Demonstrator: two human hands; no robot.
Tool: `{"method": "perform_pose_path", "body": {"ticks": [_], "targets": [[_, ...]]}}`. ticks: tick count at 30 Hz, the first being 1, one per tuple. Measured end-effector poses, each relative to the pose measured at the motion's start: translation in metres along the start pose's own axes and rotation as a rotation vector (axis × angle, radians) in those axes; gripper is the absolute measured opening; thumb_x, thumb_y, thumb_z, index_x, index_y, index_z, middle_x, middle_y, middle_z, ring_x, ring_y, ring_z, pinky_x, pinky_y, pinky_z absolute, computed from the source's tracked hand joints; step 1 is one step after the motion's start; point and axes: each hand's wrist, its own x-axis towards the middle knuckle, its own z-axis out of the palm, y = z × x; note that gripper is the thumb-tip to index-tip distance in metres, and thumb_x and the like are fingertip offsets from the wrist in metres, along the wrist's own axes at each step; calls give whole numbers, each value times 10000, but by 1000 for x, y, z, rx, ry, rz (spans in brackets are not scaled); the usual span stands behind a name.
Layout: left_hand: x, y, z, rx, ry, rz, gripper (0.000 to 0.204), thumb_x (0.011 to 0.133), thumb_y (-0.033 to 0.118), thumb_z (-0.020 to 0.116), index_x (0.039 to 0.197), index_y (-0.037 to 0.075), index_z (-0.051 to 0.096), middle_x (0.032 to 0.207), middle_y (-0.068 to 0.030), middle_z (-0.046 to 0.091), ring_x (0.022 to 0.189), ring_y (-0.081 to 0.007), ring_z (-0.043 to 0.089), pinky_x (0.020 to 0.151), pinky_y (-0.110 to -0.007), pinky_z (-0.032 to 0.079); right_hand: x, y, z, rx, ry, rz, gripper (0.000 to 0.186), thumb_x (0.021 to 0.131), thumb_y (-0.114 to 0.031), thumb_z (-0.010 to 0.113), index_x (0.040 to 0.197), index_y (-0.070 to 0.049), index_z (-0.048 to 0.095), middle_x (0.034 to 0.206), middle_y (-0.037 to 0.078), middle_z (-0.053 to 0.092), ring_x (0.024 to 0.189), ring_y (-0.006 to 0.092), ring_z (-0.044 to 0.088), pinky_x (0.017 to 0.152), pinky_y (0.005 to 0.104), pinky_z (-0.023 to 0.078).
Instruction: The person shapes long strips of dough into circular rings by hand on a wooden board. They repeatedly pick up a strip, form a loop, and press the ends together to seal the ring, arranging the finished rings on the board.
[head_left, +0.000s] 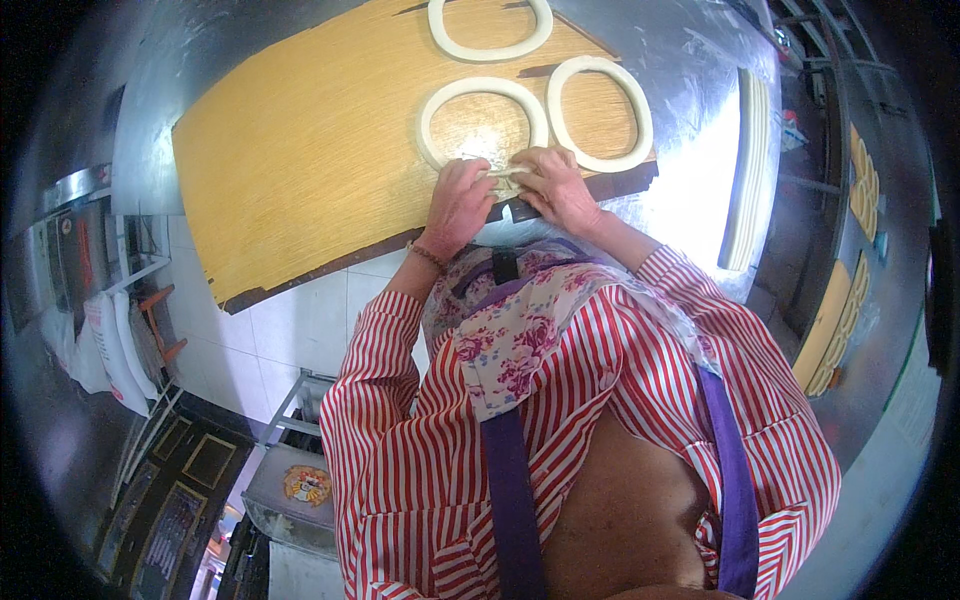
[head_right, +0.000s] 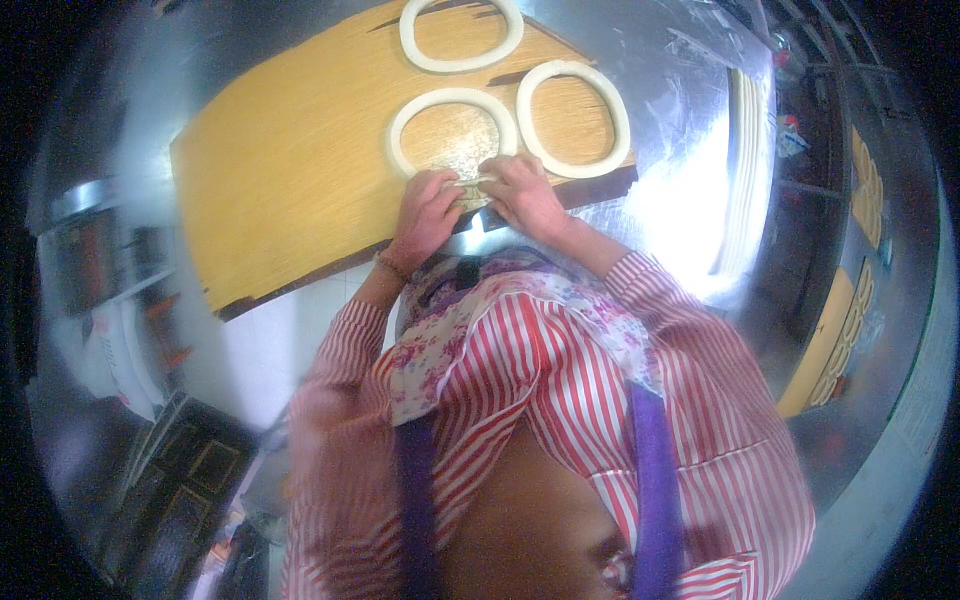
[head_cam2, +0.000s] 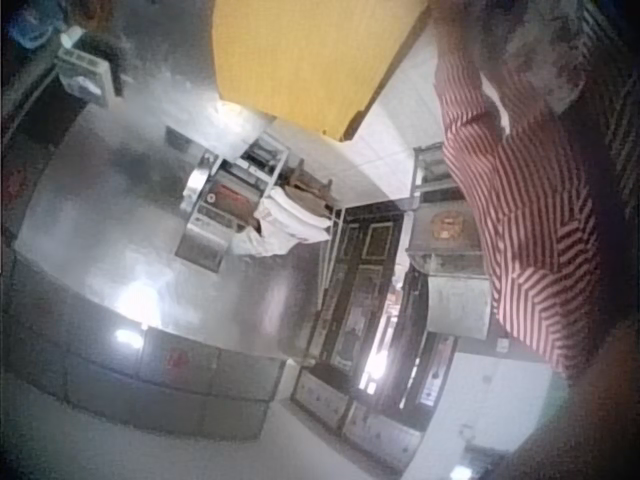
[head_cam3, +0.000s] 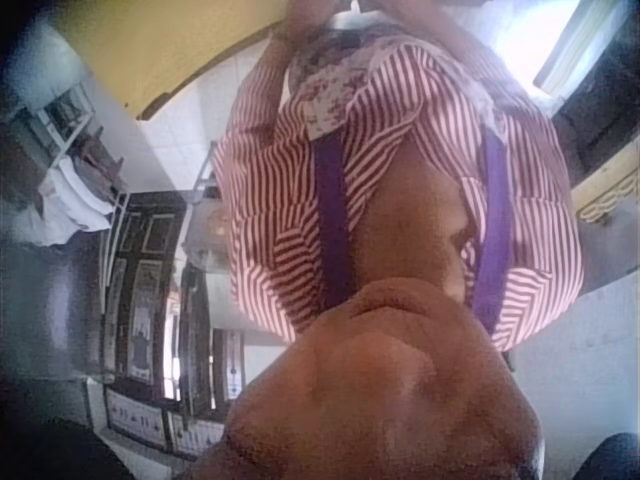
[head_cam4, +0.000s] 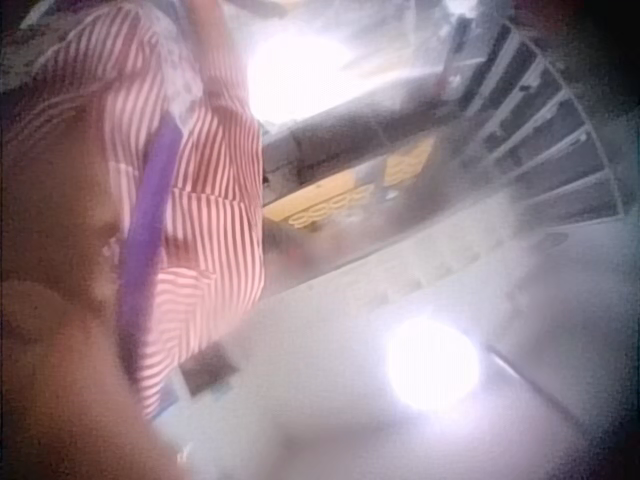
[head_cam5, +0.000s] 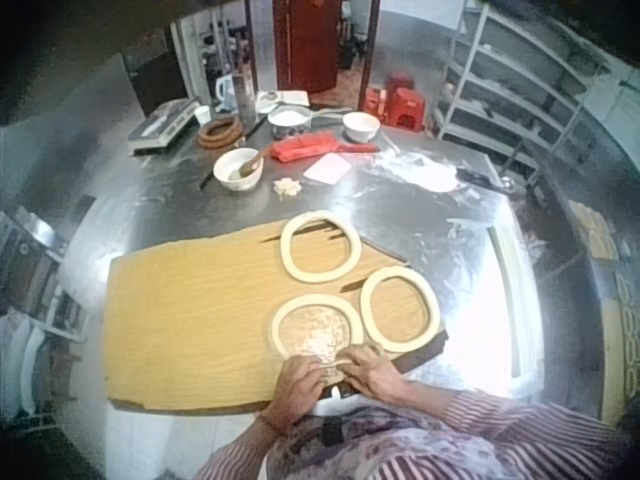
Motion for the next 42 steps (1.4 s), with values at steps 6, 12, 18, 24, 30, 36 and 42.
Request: {"method": "perform_pose_path", "body": {"ticks": [6,12,18,24,30,36,42], "targets": [[12,-4,-2,49,6,-3,212,771,114,731,951,24,664,1088,-113,600,1031,-322,556,931,-434,425,11,12,6,-27,23,7,235,805,-165,717,1035,-116,715,1174,54,627,1111,243,569,1034,449,333],[15,-11,8,21,85,-53,153,774,103,734,905,31,701,1060,-99,636,1011,-315,574,914,-432,426,18,16,18,27,73,108,139,832,-154,699,956,-102,729,1125,27,667,1107,219,575,1045,450,308],[17,-6,9,13,114,-85,145,762,102,752,890,42,721,1066,-92,649,1004,-308,577,908,-429,425,21,12,23,2,91,113,123,802,-114,705,921,-96,730,1125,17,668,1116,215,585,1048,457,316],[17,-8,16,35,145,-74,153,750,120,770,877,48,723,1057,-72,652,1000,-297,571,916,-432,410,23,9,20,15,76,61,137,787,-77,690,919,-87,724,1140,33,665,1082,231,594,1029,456,335],[18,-7,17,38,144,-51,140,745,117,769,859,48,725,1051,-60,655,1007,-295,566,923,-441,402,23,6,21,43,54,52,213,783,-32,685,991,-56,727,1204,65,641,1093,263,577,1019,418,346],[8,-7,18,53,106,-104,175,730,79,762,895,36,722,1076,-87,659,1046,-318,569,995,-460,394,18,-7,13,90,54,124,230,757,-77,725,986,-52,725,1205,76,631,1130,278,547,1034,431,342],[10,3,7,-62,16,-249,395,732,15,708,1122,37,652,1130,-139,663,1151,-358,559,1093,-500,346,19,-8,26,46,105,167,216,732,-105,749,940,-51,723,1195,74,630,1109,297,538,1035,447,343]]}}
